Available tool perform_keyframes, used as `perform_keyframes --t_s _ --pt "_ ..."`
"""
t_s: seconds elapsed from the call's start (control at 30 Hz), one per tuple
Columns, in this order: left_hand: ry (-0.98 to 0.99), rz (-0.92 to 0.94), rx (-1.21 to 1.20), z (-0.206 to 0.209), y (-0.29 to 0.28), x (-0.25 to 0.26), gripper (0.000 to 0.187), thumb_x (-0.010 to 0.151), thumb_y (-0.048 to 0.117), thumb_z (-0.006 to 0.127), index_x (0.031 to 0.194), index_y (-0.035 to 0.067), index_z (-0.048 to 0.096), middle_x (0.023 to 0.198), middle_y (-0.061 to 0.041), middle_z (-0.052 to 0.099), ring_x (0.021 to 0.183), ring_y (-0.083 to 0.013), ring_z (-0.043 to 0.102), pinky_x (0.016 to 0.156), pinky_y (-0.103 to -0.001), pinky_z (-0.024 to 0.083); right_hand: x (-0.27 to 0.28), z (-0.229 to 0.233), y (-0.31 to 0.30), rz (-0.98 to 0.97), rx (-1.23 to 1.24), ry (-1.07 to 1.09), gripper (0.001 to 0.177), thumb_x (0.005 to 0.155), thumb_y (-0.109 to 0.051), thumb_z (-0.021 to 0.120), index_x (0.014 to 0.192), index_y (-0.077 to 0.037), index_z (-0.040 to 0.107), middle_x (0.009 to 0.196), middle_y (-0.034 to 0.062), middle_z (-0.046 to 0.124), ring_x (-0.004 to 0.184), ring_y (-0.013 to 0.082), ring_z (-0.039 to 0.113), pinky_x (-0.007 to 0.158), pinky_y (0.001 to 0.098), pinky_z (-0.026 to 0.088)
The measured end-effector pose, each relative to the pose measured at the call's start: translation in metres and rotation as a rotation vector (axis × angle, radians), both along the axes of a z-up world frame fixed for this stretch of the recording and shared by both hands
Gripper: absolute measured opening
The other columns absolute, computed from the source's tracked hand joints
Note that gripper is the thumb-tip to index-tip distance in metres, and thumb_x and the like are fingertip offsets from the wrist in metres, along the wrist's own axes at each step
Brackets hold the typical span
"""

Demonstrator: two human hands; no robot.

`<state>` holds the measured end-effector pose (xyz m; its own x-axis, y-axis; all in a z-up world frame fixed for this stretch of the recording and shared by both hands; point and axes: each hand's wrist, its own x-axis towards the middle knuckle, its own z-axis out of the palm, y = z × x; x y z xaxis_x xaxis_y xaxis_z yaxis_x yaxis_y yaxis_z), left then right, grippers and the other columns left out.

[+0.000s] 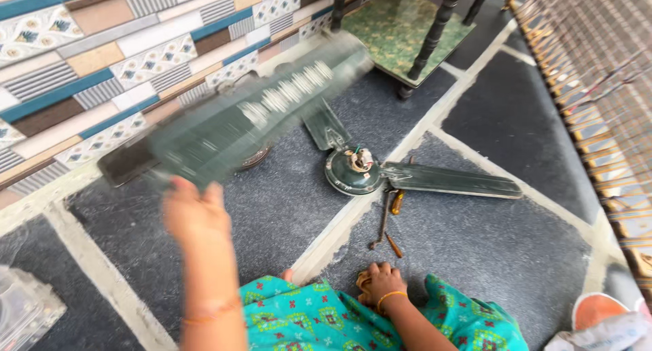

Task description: The person attaches fan blades to the motor housing using a screwdriver, then wipes one blade with a cloth. The person handles the fan blades, motor housing, and tools on the floor.

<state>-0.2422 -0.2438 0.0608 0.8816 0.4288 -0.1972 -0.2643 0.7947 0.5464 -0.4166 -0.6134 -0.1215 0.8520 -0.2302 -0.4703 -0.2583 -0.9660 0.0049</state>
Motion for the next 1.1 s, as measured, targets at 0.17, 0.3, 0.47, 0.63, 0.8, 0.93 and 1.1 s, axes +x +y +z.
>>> perform_keyframes --t_s 0.17,0.3,0.47,0.63,0.8,0.93,1.1 --pt "0.158 -0.017 -0.028 -0.033 -0.074 -0.019 0.015 0.099 0.009 0.064 0.109 0.002 0.055 0.108 -0.012 0.064 0.095 -0.0266 0.069 0.087 -0.056 0.062 0.006 -0.029 -0.034 -0.094 0.047 -0.245 0.047 0.086 -0.021 0.069 0.132 -0.025 0.061 0.131 0.0146 0.058 0.112 0.0431 0.065 0.094 0.0466 0.057" --pt "0.214 -0.011 0.162 -0.020 -0.057 -0.020 0.013 0.099 0.011 0.063 0.104 0.000 0.057 0.107 -0.014 0.063 0.089 -0.0217 0.069 0.080 -0.043 0.067 0.024 -0.026 -0.068 -0.414 0.142 -0.428 0.035 0.083 -0.027 0.079 0.117 -0.019 0.073 0.114 0.0188 0.069 0.104 0.0402 0.070 0.089 0.0467 0.058" --pt "0.120 0.236 0.828 0.017 -0.015 -0.040 0.012 0.099 0.007 0.062 0.107 -0.002 0.059 0.135 -0.011 0.053 0.085 -0.0170 0.063 0.064 -0.031 0.052 0.030 0.013 -0.073 -0.627 0.996 -0.992 0.035 0.080 -0.001 0.072 0.115 0.000 0.068 0.104 0.0126 0.074 0.092 0.0225 0.071 0.084 0.0367 0.058" --pt "0.009 0.347 0.991 0.034 0.000 -0.042 0.011 0.103 0.004 0.061 0.110 -0.003 0.058 0.143 -0.015 0.052 0.097 -0.0141 0.069 0.076 -0.027 0.058 0.071 0.109 -0.006 -0.323 0.957 -1.205 0.040 0.084 0.003 0.064 0.124 -0.001 0.062 0.119 0.0090 0.068 0.110 0.0179 0.065 0.098 0.0327 0.052" --pt "0.037 0.310 1.007 0.037 0.000 -0.040 0.010 0.103 0.004 0.062 0.110 -0.002 0.058 0.129 -0.013 0.062 0.092 -0.0124 0.069 0.075 -0.026 0.056 0.131 0.216 0.132 0.082 1.248 -1.211 0.049 0.085 0.006 0.055 0.133 -0.006 0.053 0.136 0.0120 0.061 0.122 0.0183 0.063 0.103 0.0331 0.055" --pt "0.190 0.136 0.806 0.032 0.003 -0.044 0.010 0.105 0.008 0.062 0.110 0.000 0.059 0.092 -0.013 0.069 0.077 -0.0115 0.061 0.066 -0.027 0.050 0.146 0.255 0.238 0.668 0.772 -1.402 0.058 0.077 0.005 0.063 0.132 -0.007 0.051 0.146 0.0216 0.054 0.135 0.0427 0.057 0.116 0.0491 0.048" --pt "0.059 0.121 0.913 0.012 0.000 -0.035 0.009 0.098 0.003 0.058 0.106 0.000 0.061 0.099 -0.007 0.068 0.087 -0.0088 0.066 0.076 -0.026 0.056 0.160 0.217 0.264 0.759 0.794 -1.311 0.046 0.082 0.004 0.066 0.126 -0.008 0.068 0.144 0.0211 0.056 0.137 0.0447 0.056 0.117 0.0521 0.047"
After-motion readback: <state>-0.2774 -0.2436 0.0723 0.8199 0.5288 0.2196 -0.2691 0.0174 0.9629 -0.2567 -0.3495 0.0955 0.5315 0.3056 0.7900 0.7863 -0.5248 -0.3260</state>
